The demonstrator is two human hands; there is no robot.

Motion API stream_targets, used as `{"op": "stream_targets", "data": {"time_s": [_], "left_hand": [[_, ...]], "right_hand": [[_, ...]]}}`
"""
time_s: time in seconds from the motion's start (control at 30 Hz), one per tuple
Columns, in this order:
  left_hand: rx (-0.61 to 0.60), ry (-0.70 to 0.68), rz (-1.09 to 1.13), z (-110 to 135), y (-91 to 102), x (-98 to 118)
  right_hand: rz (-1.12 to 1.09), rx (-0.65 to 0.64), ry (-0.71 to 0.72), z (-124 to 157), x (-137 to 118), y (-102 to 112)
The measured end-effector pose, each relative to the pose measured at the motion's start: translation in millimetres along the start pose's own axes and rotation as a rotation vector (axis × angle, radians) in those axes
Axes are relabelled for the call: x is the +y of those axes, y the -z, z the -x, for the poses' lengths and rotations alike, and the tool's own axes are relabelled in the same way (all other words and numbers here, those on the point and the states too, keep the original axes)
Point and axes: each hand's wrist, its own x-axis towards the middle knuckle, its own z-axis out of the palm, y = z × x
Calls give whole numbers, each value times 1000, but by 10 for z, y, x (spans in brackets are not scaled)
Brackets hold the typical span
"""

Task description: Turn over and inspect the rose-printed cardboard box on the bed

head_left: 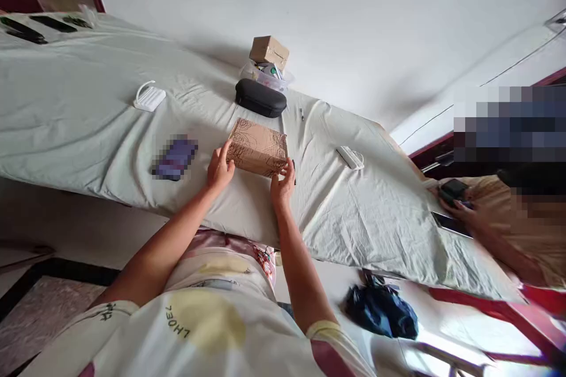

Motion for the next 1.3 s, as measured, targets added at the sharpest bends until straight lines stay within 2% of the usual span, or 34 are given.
{"op": "stream_targets", "data": {"time_s": [0.13,0.23,0.37,0.53,0.77,0.9,1.03,1.17,1.3], "left_hand": [[5,103,49,-47,-92,-160],[9,176,5,-76,-150,-260],[20,126,-85,-88,-180,-320],[47,89,-62,-83,-153,-328],[53,28,-84,-34,-142,-177],[14,11,-122,34,-198,-40],[37,21,-182,72,-212,79],[45,53,-198,70,-196,155],[47,65,-190,40,-166,156]], "right_hand": [[33,-84,-135,-5,141,-37],[84,-150,-211,-8,193,-53],[76,-159,-228,-9,201,-57],[55,-158,-233,-11,186,-42],[40,-97,-127,-33,66,5],[198,-73,-101,11,-112,-25],[335,-89,-118,46,-256,-49],[355,-90,-132,34,-274,-37],[277,-62,-69,20,-203,-29]]}}
